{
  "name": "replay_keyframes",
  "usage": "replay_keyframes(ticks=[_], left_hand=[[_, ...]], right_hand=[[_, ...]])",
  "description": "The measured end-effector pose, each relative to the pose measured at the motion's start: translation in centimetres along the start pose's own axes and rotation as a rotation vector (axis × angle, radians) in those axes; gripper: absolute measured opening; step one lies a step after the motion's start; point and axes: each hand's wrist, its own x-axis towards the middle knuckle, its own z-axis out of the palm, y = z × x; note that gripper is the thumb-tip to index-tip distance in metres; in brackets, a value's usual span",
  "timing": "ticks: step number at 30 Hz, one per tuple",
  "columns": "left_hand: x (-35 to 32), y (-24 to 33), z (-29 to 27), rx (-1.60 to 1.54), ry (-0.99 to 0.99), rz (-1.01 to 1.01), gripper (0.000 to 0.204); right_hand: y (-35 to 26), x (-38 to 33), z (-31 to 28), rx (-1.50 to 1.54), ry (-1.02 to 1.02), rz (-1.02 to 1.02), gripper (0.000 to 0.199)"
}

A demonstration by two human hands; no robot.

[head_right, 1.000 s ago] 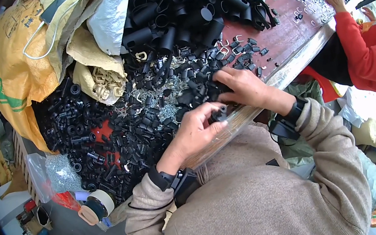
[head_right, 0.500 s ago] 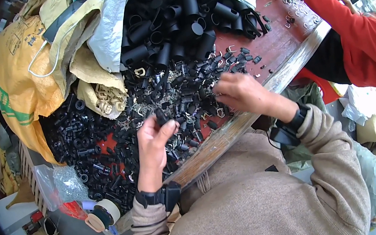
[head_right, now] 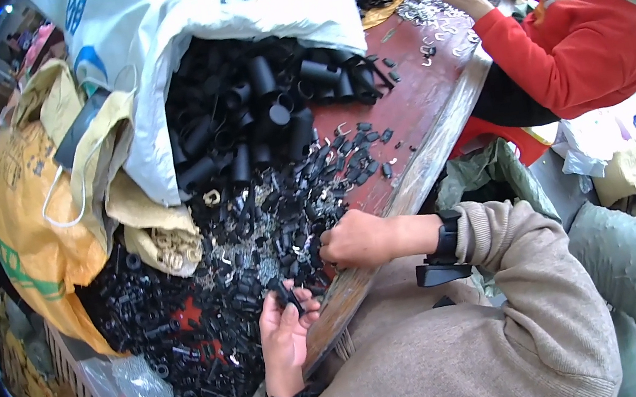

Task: Assembling small black plastic and rubber components by hand at a workbench.

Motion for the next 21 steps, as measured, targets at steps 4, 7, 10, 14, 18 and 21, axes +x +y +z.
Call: replay_keyframes(ticks=[4, 7, 10, 14, 18, 21], left_hand=[[0.1, -0.3, -0.4, 0.079, -0.041, 0.012, 0.035], [0.5, -0.3, -0.1, 0.061, -0.004, -0.029, 0.039], [0.7, 0.3, 0.1, -0.024, -0.039, -0.063, 0.04], [0.7, 0.5, 0.2, -0.099, -0.082, -0.08, 0.041], [0.8, 0.4, 0.3, -0.086, -0.069, -0.07, 0.043], [0.8, 0.2, 0.3, -0.052, -0.073, -0.06, 0.043]], right_hand=[[0.1, 0.0, 0.5, -0.077, 0.031, -0.064, 0.016], [0.4, -0.1, 0.7, -0.138, 0.126, -0.082, 0.018], [0.4, 0.1, 0.9, -0.203, 0.16, -0.173, 0.015], [0.5, 0.4, 1.2, -0.196, 0.205, -0.247, 0.01], [0.3, 0.6, 1.5, -0.215, 0.241, -0.214, 0.01], [0.1, 0.4, 1.4, -0.223, 0.253, -0.181, 0.01]])
